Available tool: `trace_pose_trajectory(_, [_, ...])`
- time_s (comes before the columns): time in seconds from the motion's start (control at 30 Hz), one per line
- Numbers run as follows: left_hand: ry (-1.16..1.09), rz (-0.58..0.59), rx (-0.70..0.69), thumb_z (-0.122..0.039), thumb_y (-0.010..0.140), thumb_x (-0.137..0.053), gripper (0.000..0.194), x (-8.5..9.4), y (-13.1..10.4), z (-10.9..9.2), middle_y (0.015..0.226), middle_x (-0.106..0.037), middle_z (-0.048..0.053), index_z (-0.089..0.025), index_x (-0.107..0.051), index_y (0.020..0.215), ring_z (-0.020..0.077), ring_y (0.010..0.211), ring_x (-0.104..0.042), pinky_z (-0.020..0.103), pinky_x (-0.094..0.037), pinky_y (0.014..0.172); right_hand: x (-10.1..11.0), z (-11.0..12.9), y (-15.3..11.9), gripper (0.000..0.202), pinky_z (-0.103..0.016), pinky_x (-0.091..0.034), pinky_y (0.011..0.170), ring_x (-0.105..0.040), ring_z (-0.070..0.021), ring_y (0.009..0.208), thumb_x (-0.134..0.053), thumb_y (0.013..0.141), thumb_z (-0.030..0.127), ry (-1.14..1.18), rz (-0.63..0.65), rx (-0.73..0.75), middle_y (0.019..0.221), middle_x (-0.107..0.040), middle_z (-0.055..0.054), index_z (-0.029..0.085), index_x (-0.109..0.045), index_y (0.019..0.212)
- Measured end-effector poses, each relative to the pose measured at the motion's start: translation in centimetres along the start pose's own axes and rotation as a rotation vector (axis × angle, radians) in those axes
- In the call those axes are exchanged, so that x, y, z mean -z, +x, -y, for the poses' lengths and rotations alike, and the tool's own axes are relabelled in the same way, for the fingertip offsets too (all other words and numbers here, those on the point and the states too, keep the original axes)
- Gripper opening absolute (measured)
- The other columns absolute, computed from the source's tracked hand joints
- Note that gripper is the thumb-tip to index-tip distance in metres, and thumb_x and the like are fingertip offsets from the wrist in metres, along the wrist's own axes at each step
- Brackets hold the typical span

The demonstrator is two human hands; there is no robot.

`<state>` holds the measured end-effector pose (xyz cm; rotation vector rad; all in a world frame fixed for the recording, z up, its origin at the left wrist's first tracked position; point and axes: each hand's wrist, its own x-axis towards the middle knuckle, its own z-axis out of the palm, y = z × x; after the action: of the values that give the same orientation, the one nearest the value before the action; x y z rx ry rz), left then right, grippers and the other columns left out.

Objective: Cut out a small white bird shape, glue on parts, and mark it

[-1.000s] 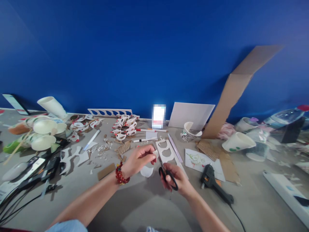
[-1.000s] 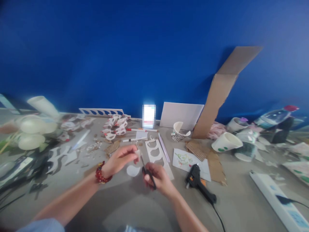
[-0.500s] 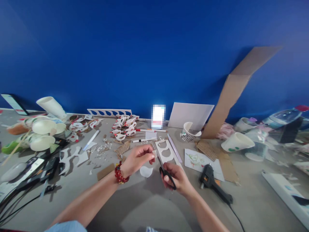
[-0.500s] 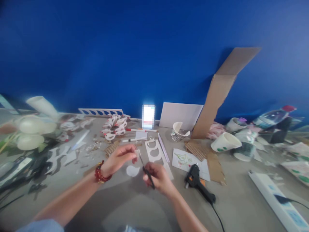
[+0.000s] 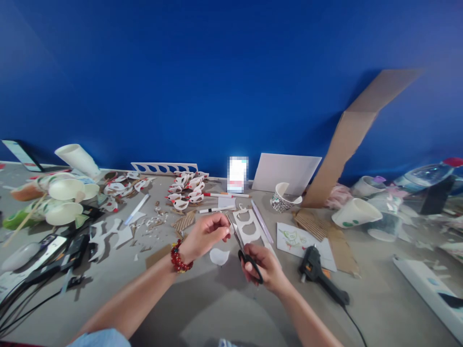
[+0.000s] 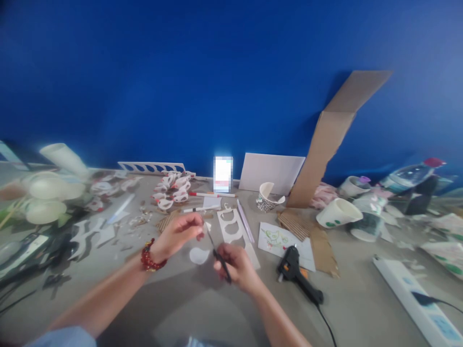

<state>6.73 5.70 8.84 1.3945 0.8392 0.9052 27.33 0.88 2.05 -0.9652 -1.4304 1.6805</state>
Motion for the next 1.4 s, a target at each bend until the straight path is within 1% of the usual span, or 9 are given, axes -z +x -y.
trace_pose_trajectory(0.1, [-0.017, -0.017, -0.016, -0.021, 0.081, -0.055, 0.011, -0.1, 0.0, 0.2, 0.069, -0.055, -0.001, -0.015, -0.052, 0.072, 0.0109, 0.064, -0.054, 0.024, -0.044, 0.064, -0.1, 0.2, 0.0, 0.05, -0.016, -0.029, 0.033, -0.039, -0.0049, 0.034, -0.068, 0.071, 0.063, -0.016, -0.003, -0.002, 0.049, -0.055, 0.002, 0.017, -0.048, 0.069])
trace_pose_trajectory(0.23, [-0.086, -0.034, -0.012, -0.024, 0.083, -0.057, 0.012, -1.0, -0.2, 0.9, 0.072, -0.059, 0.001, -0.015, -0.055, 0.076, 0.0121, 0.067, -0.056, 0.024, -0.045, 0.067, -0.2, 0.4, 0.1, 0.049, -0.016, -0.029, 0.034, -0.04, -0.0056, 0.035, -0.068, 0.071, 0.063, -0.028, -0.029, 0.007, 0.049, -0.055, 0.002, 0.019, -0.046, 0.069])
trace_pose_trajectory(0.37, [-0.132, -0.057, -0.018, -0.025, 0.084, -0.059, 0.013, -1.6, -0.3, 1.7, 0.073, -0.061, 0.002, -0.014, -0.056, 0.077, 0.0126, 0.067, -0.058, 0.025, -0.046, 0.067, -0.1, 0.2, 0.1, 0.051, -0.017, -0.03, 0.034, -0.041, -0.0059, 0.035, -0.067, 0.071, 0.065, -0.052, -0.043, 0.033, 0.049, -0.055, 0.002, 0.019, -0.045, 0.069])
trace_pose_trajectory(0.5, [-0.121, -0.066, -0.063, -0.022, 0.086, -0.057, 0.012, -1.6, -0.4, 1.8, 0.072, -0.061, 0.002, -0.014, -0.057, 0.077, 0.0131, 0.068, -0.057, 0.025, -0.045, 0.068, 0.1, -0.2, 0.0, 0.048, -0.017, -0.032, 0.035, -0.043, -0.0064, 0.036, -0.065, 0.074, 0.063, -0.077, -0.037, 0.048, 0.05, -0.056, 0.001, 0.018, -0.047, 0.071])
trace_pose_trajectory(0.6, [-0.129, -0.073, -0.071, -0.02, 0.086, -0.056, 0.013, -1.5, -0.5, 1.6, 0.071, -0.061, 0.002, -0.015, -0.057, 0.075, 0.013, 0.068, -0.057, 0.025, -0.044, 0.069, 0.1, -0.3, 0.0, 0.047, -0.016, -0.032, 0.035, -0.043, -0.0066, 0.037, -0.065, 0.075, 0.062, -0.086, -0.043, 0.049, 0.051, -0.056, 0.001, 0.018, -0.047, 0.071])
trace_pose_trajectory(1.0, [-0.137, -0.11, -0.071, -0.022, 0.084, -0.058, 0.015, -1.4, -0.4, 1.1, 0.068, -0.058, 0.001, -0.015, -0.057, 0.071, 0.0125, 0.066, -0.055, 0.025, -0.044, 0.067, -0.3, 0.7, 0.0, 0.049, -0.016, -0.031, 0.034, -0.043, -0.0067, 0.035, -0.064, 0.074, 0.064, -0.14, -0.056, 0.036, 0.048, -0.056, 0.001, 0.019, -0.046, 0.069])
trace_pose_trajectory(1.2, [-0.153, -0.131, -0.076, -0.023, 0.083, -0.058, 0.014, -1.4, -0.4, 1.2, 0.07, -0.059, 0.001, -0.015, -0.058, 0.073, 0.0124, 0.066, -0.055, 0.025, -0.045, 0.067, -0.3, 0.5, -0.1, 0.048, -0.017, -0.03, 0.034, -0.042, -0.0068, 0.035, -0.064, 0.074, 0.064, -0.126, -0.071, 0.014, 0.048, -0.055, 0.002, 0.02, -0.045, 0.068])
trace_pose_trajectory(1.4, [-0.162, -0.141, -0.075, -0.022, 0.083, -0.058, 0.012, -1.3, -0.3, 1.1, 0.071, -0.059, 0.001, -0.015, -0.058, 0.072, 0.0121, 0.066, -0.056, 0.025, -0.045, 0.067, -0.1, 0.4, 0.1, 0.049, -0.016, -0.03, 0.034, -0.041, -0.0061, 0.034, -0.065, 0.074, 0.064, -0.126, -0.04, 0.017, 0.047, -0.055, 0.002, 0.019, -0.047, 0.068])
